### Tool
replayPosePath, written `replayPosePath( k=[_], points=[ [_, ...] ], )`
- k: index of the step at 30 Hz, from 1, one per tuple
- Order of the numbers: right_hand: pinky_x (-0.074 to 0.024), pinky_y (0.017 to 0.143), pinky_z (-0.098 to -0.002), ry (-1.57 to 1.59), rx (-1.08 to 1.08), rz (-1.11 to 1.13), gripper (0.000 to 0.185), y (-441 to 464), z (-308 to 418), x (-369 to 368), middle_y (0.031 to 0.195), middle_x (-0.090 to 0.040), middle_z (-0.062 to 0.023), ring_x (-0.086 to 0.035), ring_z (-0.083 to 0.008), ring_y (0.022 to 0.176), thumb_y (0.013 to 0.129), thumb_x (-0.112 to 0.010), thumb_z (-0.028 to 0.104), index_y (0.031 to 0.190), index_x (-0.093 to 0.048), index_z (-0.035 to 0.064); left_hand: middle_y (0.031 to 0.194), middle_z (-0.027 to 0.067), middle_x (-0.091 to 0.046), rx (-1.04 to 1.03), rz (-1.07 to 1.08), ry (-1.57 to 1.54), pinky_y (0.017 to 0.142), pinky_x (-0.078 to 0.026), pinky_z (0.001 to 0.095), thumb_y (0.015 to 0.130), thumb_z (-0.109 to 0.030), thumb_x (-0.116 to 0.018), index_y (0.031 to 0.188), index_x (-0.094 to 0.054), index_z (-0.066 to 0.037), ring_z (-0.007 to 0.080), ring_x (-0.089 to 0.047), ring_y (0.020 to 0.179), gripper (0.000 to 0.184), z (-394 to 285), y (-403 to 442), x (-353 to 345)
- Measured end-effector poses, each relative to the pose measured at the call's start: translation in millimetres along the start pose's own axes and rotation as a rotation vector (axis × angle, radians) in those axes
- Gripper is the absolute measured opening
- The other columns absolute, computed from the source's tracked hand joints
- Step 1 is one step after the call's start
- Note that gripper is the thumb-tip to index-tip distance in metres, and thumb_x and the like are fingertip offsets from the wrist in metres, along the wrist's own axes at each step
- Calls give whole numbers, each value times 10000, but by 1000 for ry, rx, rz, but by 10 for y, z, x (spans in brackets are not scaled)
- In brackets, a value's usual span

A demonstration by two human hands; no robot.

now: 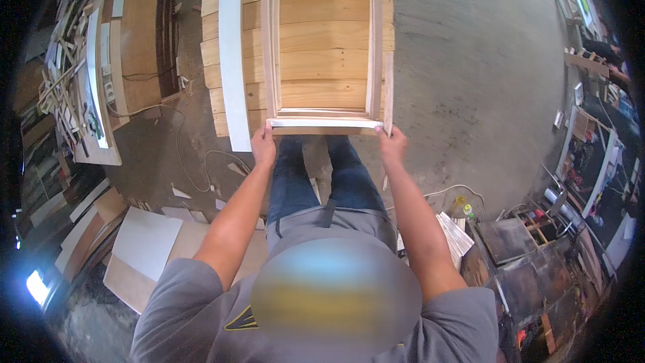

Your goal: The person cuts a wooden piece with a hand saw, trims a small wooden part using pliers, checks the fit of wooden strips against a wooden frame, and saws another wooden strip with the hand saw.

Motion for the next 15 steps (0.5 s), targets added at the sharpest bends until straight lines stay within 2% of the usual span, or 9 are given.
replayPosePath(
  k=[6, 12, 15],
  points=[
    [-424, 513, -300, 185, -117, 43, 212, -55, 41, -43, 708, -606, -5, -502, -95, 548, 900, -754, 222, 973, -731, 24, 881, 169, -718, 15, -19, 21, 720, -531, 356, 1020, -340, -621, 1228, -706, -17, 209, -676, 738, 394, -32, 9, -7],
    [-448, 480, -272, 219, -119, 129, 210, 18, 12, -16, 763, -623, -12, -513, -94, 519, 904, -764, 200, 978, -701, 14, 887, 201, -717, 46, 4, 50, 772, -525, 382, 1021, -368, -610, 1211, -712, -18, 251, -689, 798, 410, 3, 66, 2],
    [-437, 491, -284, 187, -91, 29, 213, -19, 87, -21, 706, -617, -19, -533, -106, 534, 867, -782, 187, 942, -710, 1, 912, 211, -716, 32, 4, 51, 799, -522, 394, 1024, -385, -600, 1216, -712, -36, 282, -693, 831, 414, 102, 110, -22]
  ],
)
Point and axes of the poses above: each hand's wrist, its own y-axis towards the middle knuckle, its own x-axis out of the back of the hand, z = x × y, the point moved 3 cm from there along y, towards the middle knuckle
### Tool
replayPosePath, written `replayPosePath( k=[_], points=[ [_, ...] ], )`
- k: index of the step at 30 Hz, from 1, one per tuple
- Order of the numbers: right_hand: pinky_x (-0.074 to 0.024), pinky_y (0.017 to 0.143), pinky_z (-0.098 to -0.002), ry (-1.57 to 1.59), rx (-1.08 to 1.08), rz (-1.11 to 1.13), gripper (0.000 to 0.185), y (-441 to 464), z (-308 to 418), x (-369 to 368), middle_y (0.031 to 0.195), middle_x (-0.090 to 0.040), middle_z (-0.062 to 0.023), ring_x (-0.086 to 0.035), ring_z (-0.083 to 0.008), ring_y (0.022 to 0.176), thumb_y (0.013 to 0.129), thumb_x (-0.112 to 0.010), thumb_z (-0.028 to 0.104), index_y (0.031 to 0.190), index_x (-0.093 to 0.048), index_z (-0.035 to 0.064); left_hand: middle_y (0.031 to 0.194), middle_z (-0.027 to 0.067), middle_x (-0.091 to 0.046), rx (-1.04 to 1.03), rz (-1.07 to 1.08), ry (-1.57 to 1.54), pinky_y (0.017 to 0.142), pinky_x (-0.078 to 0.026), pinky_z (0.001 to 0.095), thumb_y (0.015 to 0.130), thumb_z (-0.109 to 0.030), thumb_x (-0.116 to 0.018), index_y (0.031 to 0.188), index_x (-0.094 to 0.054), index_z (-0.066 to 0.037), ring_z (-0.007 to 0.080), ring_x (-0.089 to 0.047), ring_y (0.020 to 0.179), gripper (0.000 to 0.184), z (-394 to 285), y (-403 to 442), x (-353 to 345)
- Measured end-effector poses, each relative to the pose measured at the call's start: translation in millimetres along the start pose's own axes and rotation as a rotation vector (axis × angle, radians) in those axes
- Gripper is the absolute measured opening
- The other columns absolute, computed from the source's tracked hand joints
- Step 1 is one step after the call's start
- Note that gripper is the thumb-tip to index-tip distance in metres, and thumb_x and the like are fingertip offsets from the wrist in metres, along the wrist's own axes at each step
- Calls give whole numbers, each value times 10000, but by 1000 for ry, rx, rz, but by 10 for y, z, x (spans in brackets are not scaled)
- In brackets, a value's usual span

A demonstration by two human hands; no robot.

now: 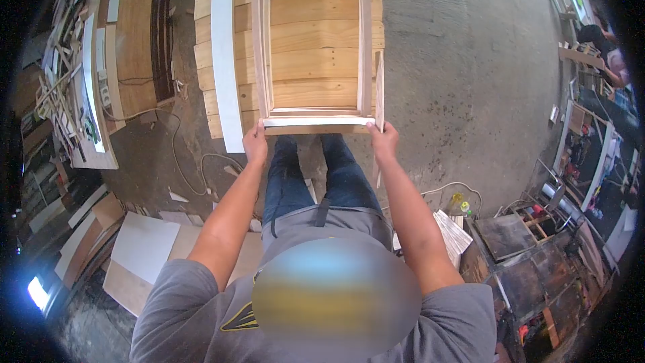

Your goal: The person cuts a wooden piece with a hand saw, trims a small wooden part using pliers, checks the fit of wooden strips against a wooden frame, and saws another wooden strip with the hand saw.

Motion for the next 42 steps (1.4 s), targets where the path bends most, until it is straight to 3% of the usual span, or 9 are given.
replayPosePath(
  k=[4, 16, 19, 22, 28, 31, 35, 42],
  points=[
    [-430, 480, -281, 55, 4, -10, 210, 20, -31, -6, 703, -615, -14, -524, -100, 526, 852, -803, 183, 919, -706, 10, 924, 209, -713, 51, 24, 12, 807, -521, 402, 1026, -394, -592, 1224, -712, -56, 300, -698, 845, 409, -17, -29, 12],
    [-416, 459, -283, 89, -12, 78, 188, 39, 2, 43, 695, -594, 5, -505, -88, 513, 842, -814, 174, 897, -709, 28, 710, 107, -662, 90, 19, -70, 667, -484, 362, 1035, -381, -588, 1183, -722, 7, 183, -595, 659, 437, -208, -82, 46],
    [-428, 468, -279, 111, 17, 97, 191, -13, 45, 26, 718, -601, 4, -516, -89, 533, 831, -812, 161, 922, -708, 30, 762, 58, -675, 140, -15, -230, 658, -482, 324, 1035, -384, -593, 1196, -717, 12, 146, -578, 657, 445, -289, -132, 82],
    [-445, 488, -277, 124, 32, 109, 224, -106, 87, 20, 758, -622, 3, -532, -88, 571, 806, -819, 163, 959, -711, 39, 856, 21, -695, 60, -69, -294, 651, -487, 285, 1020, -371, -627, 1221, -725, -33, 116, -576, 670, 405, -343, -142, 172],
    [-437, 480, -249, 278, 87, 151, 218, -386, 401, 11, 779, -623, 12, -508, -67, 552, 833, -794, 108, 1023, -708, 44, 969, 15, -719, 264, -41, -664, 660, -540, 270, 991, -260, -686, 1304, -676, -91, 116, -654, 745, 355, -618, -302, 477],
    [-440, 470, -234, 349, 93, 187, 186, -638, 688, -59, 775, -607, 22, -494, -57, 520, 879, -748, 67, 1055, -694, 42, 1013, 18, -699, 180, -34, -864, 681, -535, 292, 979, -269, -699, 1397, -597, -93, 147, -670, 774, 465, -702, -307, 703],
    [-445, 469, -248, 304, 140, 282, 228, -910, 900, -207, 782, -615, 14, -509, -73, 520, 889, -731, 77, 1111, -684, 48, 927, -4, -706, 68, -14, -1162, 709, -575, 293, 920, -134, -759, 1090, -685, -94, 149, -689, 790, 189, -826, -210, 1101],
    [-465, 458, -273, 7, 144, 438, 259, -1514, 896, -944, 831, -631, -25, -542, -104, 514, 918, -696, 96, 1171, -660, 50, 1052, 52, -739, -216, 93, -1464, 842, -566, 312, 907, -47, -753, 1085, -720, -49, 146, -694, 931, 181, -1250, -580, 2237]
  ],
)
Point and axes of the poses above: each hand's wrist, its own y-axis towards the middle knuckle, its own x-axis out of the back of the hand, z = x × y, the point moved 3 cm from there along y, towards the middle knuckle
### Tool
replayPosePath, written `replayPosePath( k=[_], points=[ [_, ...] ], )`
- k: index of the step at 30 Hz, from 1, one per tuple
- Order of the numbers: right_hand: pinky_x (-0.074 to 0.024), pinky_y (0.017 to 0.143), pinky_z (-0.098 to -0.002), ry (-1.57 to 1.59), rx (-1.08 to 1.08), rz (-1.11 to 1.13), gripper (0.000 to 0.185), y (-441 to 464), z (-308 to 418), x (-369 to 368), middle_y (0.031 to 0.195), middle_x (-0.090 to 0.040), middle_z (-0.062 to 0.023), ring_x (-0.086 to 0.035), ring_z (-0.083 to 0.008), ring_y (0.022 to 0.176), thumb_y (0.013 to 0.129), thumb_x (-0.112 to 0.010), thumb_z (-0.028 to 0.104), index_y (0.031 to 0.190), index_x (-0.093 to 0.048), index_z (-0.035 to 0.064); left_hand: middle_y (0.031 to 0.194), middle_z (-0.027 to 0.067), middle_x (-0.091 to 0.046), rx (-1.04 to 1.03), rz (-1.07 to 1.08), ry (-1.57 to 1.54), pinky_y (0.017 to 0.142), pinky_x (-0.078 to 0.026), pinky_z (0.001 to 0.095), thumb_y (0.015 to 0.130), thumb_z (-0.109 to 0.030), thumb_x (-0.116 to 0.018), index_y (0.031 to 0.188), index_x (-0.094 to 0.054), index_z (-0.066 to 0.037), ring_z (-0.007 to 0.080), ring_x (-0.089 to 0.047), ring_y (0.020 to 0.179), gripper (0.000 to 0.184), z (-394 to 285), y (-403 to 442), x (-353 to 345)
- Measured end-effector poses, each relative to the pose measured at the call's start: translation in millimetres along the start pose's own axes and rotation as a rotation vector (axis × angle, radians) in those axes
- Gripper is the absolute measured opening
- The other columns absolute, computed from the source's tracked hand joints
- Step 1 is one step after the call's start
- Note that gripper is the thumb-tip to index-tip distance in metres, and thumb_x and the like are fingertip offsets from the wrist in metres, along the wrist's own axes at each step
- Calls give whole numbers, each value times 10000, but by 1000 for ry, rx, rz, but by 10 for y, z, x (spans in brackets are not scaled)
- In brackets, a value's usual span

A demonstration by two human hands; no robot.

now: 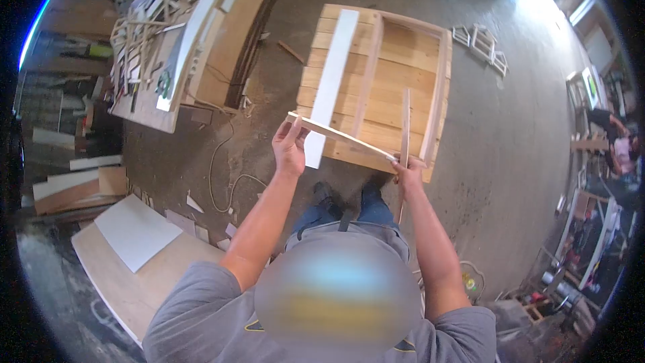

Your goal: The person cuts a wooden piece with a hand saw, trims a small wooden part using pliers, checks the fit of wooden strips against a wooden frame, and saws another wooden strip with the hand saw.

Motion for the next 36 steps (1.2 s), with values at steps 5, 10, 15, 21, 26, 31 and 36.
replayPosePath(
  k=[5, 10, 15, 21, 26, 31, 36],
  points=[
    [-451, 437, -320, -32, -34, 193, 318, -239, -33, -1087, 851, -615, -88, -547, -180, 477, 859, -662, 60, 1174, -640, 22, 1155, 119, -727, -179, 118, 74, 936, -552, 375, 907, -37, -746, 1218, -684, -26, 237, -702, 1035, 317, -991, -437, 79],
    [-444, 434, -325, -118, -84, 317, 267, -463, -110, -2282, 891, -617, -105, -520, -188, 458, 889, -623, 73, 1153, -611, 33, 1152, 136, -725, -360, 139, 119, 977, -535, 405, 902, -60, -762, 1284, -661, -27, 265, -702, 1057, 397, -1787, -778, 605],
    [-445, 430, -315, -272, -26, 523, 269, -825, -33, -3382, 874, -610, -96, -531, -173, 486, 891, -623, 93, 1154, -607, 42, 1193, 135, -708, -494, 96, 142, 985, -535, 361, 930, -40, -725, 1321, -625, 7, 225, -689, 1073, 407, -2502, -1060, 1153],
    [-474, 435, -273, -501, 24, 796, 241, -1134, -76, -4366, 978, -736, -92, -570, -139, 544, 904, -618, 84, 1142, -594, 52, 1172, 150, -712, -665, -86, 253, 958, -538, 361, 993, -119, -666, 1367, -569, 48, 235, -699, 1036, 421, -3017, -1268, 1758],
    [-444, 469, -287, -668, 34, 917, 223, -1569, 27, -5098, 830, -650, -41, -506, -121, 514, 872, -702, 155, 1067, -650, 59, 1126, 130, -715, -753, -295, 367, 914, -544, 338, 1030, -166, -618, 1403, -530, 49, 202, -699, 996, 440, -3377, -1312, 2171],
    [-458, 490, -280, -661, -11, 1080, 261, -1578, -67, -5822, 905, -679, -47, -543, -126, 576, 865, -637, 99, 1122, -647, 54, 1095, 119, -716, -812, -362, 409, 877, -553, 327, 1039, -134, -594, 1405, -528, 47, 186, -704, 959, 414, -3853, -1154, 2570],
    [-486, 538, -291, -780, -40, 1140, 290, -1238, -112, -6552, 998, -724, -59, -615, -137, 730, 894, -594, 84, 1182, -622, 66, 1069, 100, -715, -805, -425, 455, 860, -558, 314, 1036, -136, -602, 1389, -551, 39, 162, -696, 945, 397, -4195, -647, 2948]
  ],
)
Point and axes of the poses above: each hand's wrist, its own y-axis towards the middle knuckle, its own x-axis out of the back of the hand, z = x × y, the point moved 3 cm from there along y, towards the middle knuckle
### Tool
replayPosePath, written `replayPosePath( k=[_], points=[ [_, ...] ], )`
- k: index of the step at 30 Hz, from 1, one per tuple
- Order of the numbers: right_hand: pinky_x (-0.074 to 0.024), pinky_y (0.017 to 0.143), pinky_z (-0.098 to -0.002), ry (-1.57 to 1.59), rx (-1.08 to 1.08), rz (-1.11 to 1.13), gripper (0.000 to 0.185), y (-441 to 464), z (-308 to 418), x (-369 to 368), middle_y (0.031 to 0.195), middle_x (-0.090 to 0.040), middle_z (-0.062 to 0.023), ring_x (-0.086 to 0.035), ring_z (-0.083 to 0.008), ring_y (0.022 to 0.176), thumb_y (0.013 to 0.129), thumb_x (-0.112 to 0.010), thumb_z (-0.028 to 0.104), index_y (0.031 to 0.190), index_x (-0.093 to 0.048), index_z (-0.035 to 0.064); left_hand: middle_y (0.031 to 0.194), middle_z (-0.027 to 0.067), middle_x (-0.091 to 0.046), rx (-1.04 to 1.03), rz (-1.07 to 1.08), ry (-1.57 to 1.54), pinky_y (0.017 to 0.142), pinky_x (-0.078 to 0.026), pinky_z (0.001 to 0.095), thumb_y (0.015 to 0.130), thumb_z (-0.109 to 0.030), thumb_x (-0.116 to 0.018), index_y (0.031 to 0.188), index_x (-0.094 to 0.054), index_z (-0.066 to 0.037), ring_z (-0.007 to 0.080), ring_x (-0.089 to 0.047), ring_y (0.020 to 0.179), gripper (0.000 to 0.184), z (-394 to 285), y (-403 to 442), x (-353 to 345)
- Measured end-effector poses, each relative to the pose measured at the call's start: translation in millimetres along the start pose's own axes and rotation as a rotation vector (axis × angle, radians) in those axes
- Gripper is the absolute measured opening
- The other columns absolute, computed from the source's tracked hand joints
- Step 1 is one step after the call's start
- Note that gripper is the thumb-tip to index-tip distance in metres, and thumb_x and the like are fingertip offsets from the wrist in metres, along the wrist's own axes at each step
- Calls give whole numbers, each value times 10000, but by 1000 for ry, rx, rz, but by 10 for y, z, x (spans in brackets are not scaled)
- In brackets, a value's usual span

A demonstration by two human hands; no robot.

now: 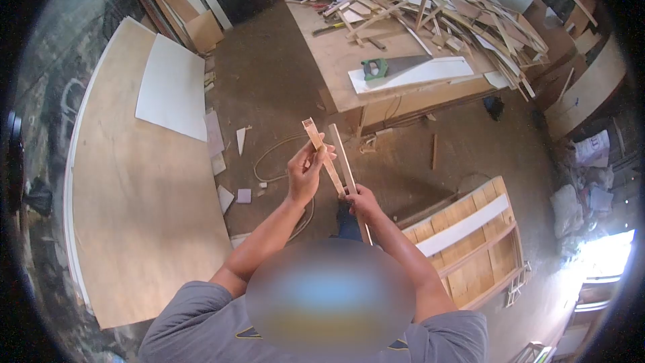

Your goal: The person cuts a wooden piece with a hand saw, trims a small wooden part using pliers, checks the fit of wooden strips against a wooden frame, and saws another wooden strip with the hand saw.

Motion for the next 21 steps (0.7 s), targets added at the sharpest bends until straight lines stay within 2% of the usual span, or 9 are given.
replayPosePath(
  k=[3, 6, 7, 10, 13, 16, 17, 20, 21],
  points=[
    [-483, 542, -311, 20, 5, 21, 313, 509, 268, 112, 970, -717, -67, -610, -147, 705, 911, -609, 104, 1221, -617, 56, 1045, 66, -708, -17, 31, 58, 810, -551, 272, 1025, -155, -630, 1372, -580, 17, 110, -673, 918, 391, 241, 534, 11],
    [-481, 543, -319, 83, -39, 33, 346, 906, 655, 230, 961, -707, -79, -606, -148, 702, 918, -609, 100, 1259, -603, 40, 968, -13, -669, 69, 11, 133, 736, -489, 214, 992, -155, -686, 1317, -654, -37, 49, -601, 823, 346, 410, 1099, 12],
    [-498, 541, -294, 71, -16, 24, 311, 1020, 833, 264, 981, -706, -84, -568, -137, 593, 916, -613, 106, 1219, -611, 34, 927, -16, -636, 73, 1, 216, 702, -472, 210, 966, -164, -722, 1309, -660, -36, 47, -571, 800, 371, 385, 1297, 15],
    [-509, 541, -306, 64, 45, -2, 273, 1543, 1088, 410, 965, -710, -77, -584, -149, 578, 939, -589, 122, 1191, -586, 17, 921, -36, -594, -29, 43, 300, 621, -448, 199, 960, -187, -728, 1320, -664, -54, 27, -529, 744, 389, 434, 1856, 29],
    [-548, 539, -322, 150, 92, -65, 245, 2001, 1349, 481, 966, -705, -122, -621, -160, 588, 968, -568, 138, 1176, -545, 10, 890, -33, -554, -30, 16, 421, 589, -437, 203, 960, -224, -728, 1293, -682, -54, 34, -513, 720, 377, 553, 2245, 175],
    [-566, 542, -334, 161, 16, -90, 263, 2181, 1869, 499, 870, -684, -101, -622, -173, 547, 983, -564, 173, 1183, -517, 9, 880, -30, -549, -8, 0, 451, 560, -430, 213, 963, -239, -723, 1291, -682, -51, 39, -502, 708, 381, 625, 2590, 336],
    [-529, 502, -336, 118, 50, -132, 241, 2330, 1944, 501, 792, -672, -102, -585, -177, 483, 1001, -560, 241, 1091, -565, 18, 878, -30, -548, 4, -1, 451, 550, -428, 216, 964, -243, -721, 1290, -683, -51, 41, -498, 704, 381, 656, 2700, 393],
    [-482, 486, -343, -86, 216, -282, 282, 3116, 1735, 719, 756, -671, -101, -583, -177, 500, 1005, -556, 302, 984, -616, 27, 816, -24, -511, 71, -21, 394, 652, -384, 241, 962, -214, -720, 1294, -671, -34, 75, -466, 742, 381, 811, 3005, 553],
    [-448, 484, -349, -45, 323, -303, 305, 3296, 1739, 741, 766, -660, -97, -577, -173, 518, 993, -554, 304, 896, -637, 27, 827, -26, -521, 75, -16, 401, 619, -390, 232, 964, -226, -718, 1288, -676, -35, 63, -470, 725, 379, 894, 3112, 615]
  ],
)
Point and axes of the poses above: each hand's wrist, its own y-axis towards the middle knuckle, its own x-axis out of the back of the hand, z = x × y, the point moved 3 cm from there along y, towards the middle knuckle
